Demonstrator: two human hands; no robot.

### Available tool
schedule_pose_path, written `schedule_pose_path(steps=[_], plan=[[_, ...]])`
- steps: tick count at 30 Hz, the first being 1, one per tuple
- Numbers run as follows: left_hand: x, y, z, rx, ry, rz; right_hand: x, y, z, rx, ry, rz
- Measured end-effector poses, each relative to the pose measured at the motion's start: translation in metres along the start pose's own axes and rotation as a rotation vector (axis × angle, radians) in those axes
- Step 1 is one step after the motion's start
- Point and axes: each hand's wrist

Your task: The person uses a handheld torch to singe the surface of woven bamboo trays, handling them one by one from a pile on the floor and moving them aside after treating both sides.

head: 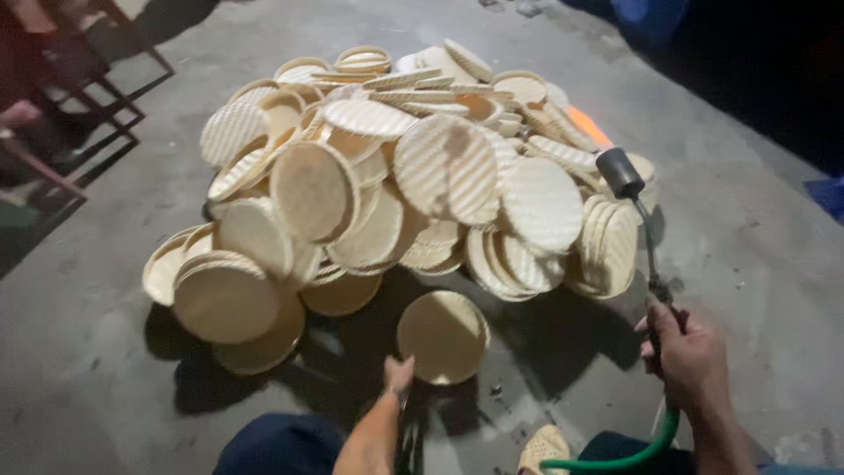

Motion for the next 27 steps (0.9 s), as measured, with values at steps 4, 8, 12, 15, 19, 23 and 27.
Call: schedule_pose_path(steps=[4,8,12,15,19,23,27], plan=[[0.002,0.028,-0.024,0.189,-0.249,-0.045,-0.004,-0.004,0.007,-0.026,0.061,0.009],[-0.009,0.042,-0.025,0.215,-0.326,-0.056,-0.007,-0.003,0.017,0.001,0.147,0.007],[-0.016,0.050,-0.021,0.316,-0.424,-0.108,-0.011,0.001,0.026,-0.032,0.162,-0.016],[-0.012,0.051,-0.015,0.413,-0.452,-0.135,-0.013,0.004,0.030,-0.031,0.175,-0.053],[-0.004,0.059,0.006,0.555,-0.517,-0.131,-0.014,0.007,0.033,0.053,0.204,-0.101],[-0.009,0.068,0.023,0.556,-0.618,-0.163,-0.014,0.008,0.033,-0.011,0.165,-0.095],[-0.021,0.071,0.029,0.450,-0.873,-0.071,-0.013,0.008,0.029,-0.048,0.251,-0.094]])
Point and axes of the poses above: each hand's wrist, its own x-axis away from the middle knuckle, its own y-axis out of the palm, z = x × y, and after that the axes turned 15 degrees about -y, right-handed
